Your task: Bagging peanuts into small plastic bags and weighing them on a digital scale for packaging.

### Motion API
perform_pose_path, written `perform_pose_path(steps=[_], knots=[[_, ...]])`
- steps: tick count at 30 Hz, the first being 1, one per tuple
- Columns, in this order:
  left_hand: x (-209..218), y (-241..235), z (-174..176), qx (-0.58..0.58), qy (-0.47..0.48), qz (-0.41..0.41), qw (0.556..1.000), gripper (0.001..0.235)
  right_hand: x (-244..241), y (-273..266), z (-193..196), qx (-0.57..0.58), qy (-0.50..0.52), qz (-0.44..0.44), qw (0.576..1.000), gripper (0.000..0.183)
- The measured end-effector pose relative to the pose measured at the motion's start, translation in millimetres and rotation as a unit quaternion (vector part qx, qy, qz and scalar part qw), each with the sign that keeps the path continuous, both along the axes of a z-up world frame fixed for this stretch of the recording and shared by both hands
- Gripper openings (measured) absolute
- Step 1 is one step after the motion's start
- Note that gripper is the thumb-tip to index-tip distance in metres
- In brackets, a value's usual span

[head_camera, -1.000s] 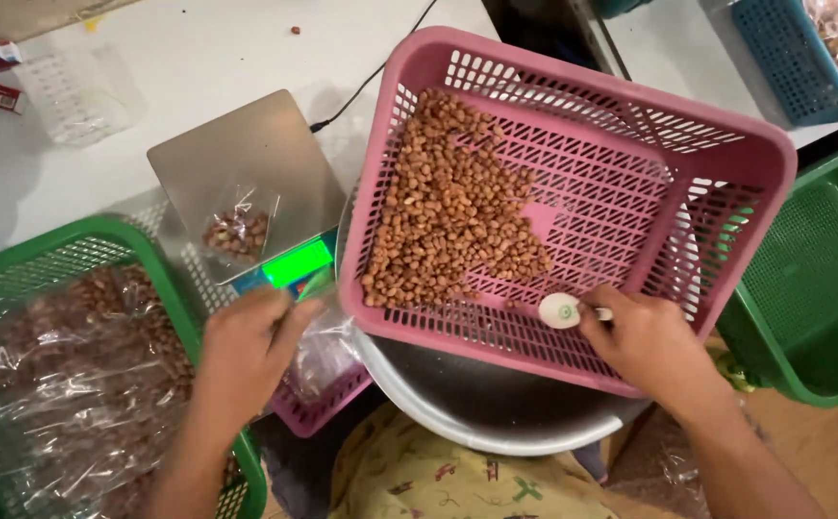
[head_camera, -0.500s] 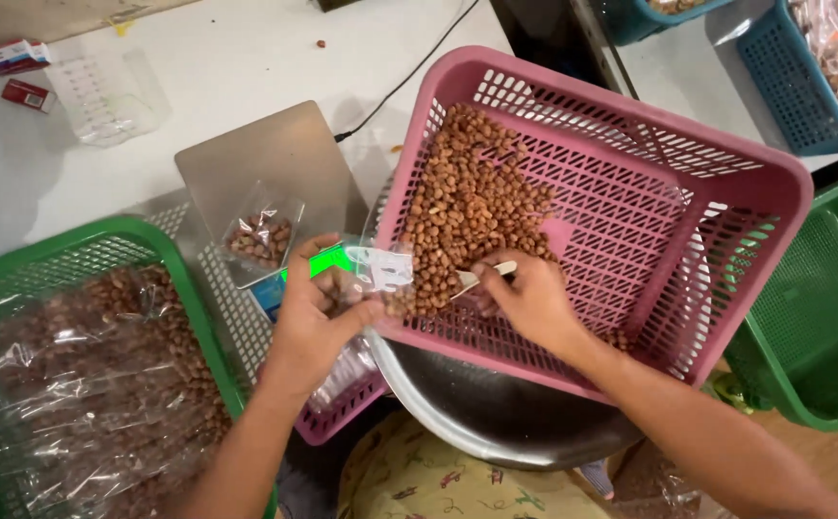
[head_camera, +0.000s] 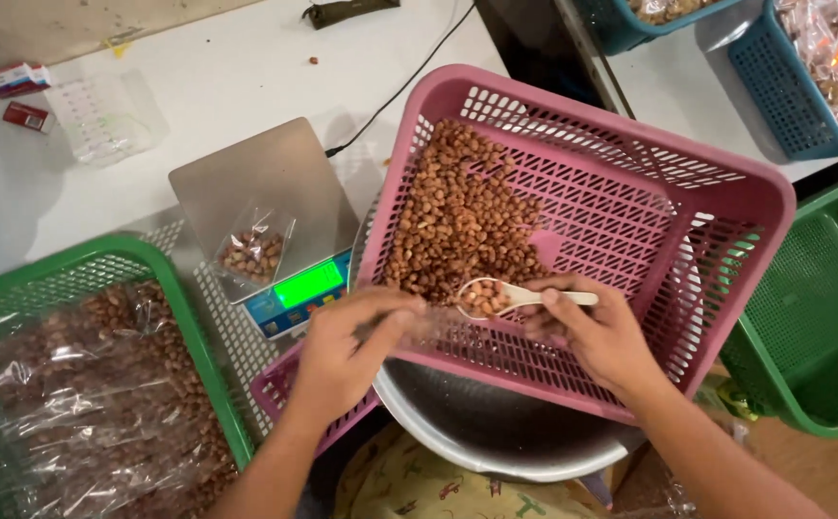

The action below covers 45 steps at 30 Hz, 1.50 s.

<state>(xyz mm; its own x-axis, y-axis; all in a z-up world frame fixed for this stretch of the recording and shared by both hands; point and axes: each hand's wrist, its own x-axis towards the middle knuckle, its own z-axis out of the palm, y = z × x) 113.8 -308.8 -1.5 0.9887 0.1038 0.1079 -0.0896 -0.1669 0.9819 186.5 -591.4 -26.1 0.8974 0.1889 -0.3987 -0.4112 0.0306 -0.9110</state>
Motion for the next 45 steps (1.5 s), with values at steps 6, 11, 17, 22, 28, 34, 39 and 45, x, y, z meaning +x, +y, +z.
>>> perform_pose_path(steps=[6,11,17,22,28,34,39,45], knots=[[19,-39,-13,-0.147,0.128,0.042,0.98,0.007,-8,-35,21,-0.033,-0.099,-0.04,0.994,0.024],[29,-52,-21,-0.158,0.133,0.055,0.977,0.013,-4,-56,39,-0.061,-0.163,-0.06,0.983,0.019],[33,-71,-15,-0.108,0.121,-0.001,0.987,0.021,-6,-42,52,-0.191,-0.225,0.032,0.955,0.014],[32,-83,-7,-0.175,0.159,-0.148,0.96,0.056,-11,-19,72,-0.305,-0.485,0.153,0.805,0.019],[39,-70,3,-0.133,0.286,-0.137,0.939,0.029,-5,-64,39,-0.305,-0.543,0.046,0.781,0.026],[20,-30,13,-0.07,0.222,-0.043,0.972,0.058,3,-53,-8,-0.498,-0.445,0.165,0.726,0.015],[3,-9,2,-0.057,0.235,0.004,0.97,0.052,4,-30,-13,-0.447,-0.491,0.18,0.726,0.009],[-4,-9,0,-0.062,0.242,0.011,0.968,0.05,53,35,38,-0.568,-0.368,0.223,0.702,0.018]])
